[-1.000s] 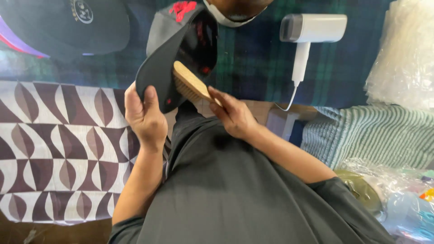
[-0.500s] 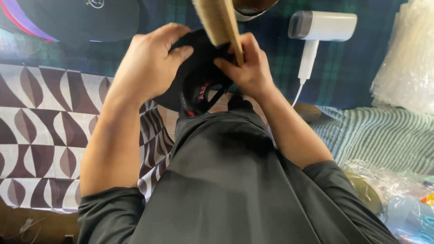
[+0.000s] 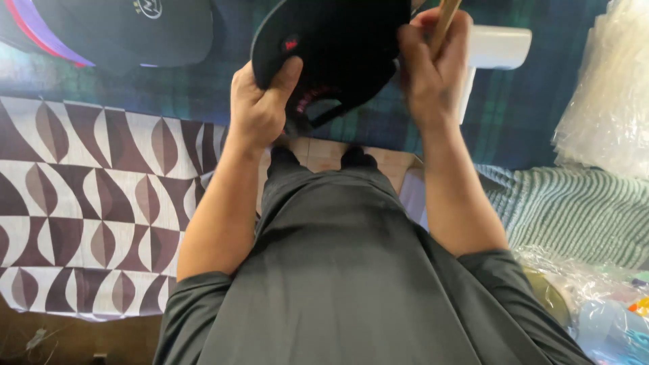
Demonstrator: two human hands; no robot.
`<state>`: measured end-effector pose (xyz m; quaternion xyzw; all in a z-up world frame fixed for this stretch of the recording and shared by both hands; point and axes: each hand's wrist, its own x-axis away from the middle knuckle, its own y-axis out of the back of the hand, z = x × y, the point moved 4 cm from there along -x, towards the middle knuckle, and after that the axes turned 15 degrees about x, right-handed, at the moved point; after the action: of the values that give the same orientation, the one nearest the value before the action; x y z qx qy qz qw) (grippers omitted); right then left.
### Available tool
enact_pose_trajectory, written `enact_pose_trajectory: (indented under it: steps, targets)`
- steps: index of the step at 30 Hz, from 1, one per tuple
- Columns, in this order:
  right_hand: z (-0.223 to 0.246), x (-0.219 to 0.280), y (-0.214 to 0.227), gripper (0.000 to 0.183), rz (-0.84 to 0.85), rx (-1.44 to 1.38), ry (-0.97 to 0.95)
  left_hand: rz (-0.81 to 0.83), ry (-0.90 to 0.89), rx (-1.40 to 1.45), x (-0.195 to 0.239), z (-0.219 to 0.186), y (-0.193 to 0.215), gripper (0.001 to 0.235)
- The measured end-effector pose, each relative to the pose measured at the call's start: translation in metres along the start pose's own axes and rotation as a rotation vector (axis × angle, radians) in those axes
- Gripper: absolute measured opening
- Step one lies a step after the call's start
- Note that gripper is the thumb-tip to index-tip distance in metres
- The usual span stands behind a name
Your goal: The person uses a hairdryer to apply heat to a black baseball cap, then brushes the inside and outside of the cap with a wooden brush. They adjust the cap's shape and brim before placing it on a pile of other caps.
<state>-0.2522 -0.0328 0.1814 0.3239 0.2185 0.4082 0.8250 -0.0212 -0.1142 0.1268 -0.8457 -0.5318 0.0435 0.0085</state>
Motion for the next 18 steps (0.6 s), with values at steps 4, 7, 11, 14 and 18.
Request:
enact_pose_trajectory:
  steps: [4,7,11,14,18]
  targets:
    - [-0.018,0.035,0.008,0.039,0.188,-0.553,-0.029,-0.21,0.016,0.29,-0.002,0.001,-0.002,0.046]
    - [-0.036,0.071,-0.021,0.048,0.65,-0.183,-0.402,-0.321,-0.058,0.477,0.006,0.014,-0.003,0.038]
    - [-0.055,0.108,-0.063,0.042,0.615,-0.282,-0.405,-0.332,-0.111,0.365,0.011,0.021,-0.03,0.022]
    - [-0.094,0.111,-0.07,0.035,0.516,-0.036,0.076,-0.383,-0.174,0.31,0.016,0.028,-0.018,0.015]
    - [-0.118,0.097,-0.044,0.038,0.181,0.394,0.248,-0.408,-0.175,0.291,0.024,0.095,-0.013,0.014]
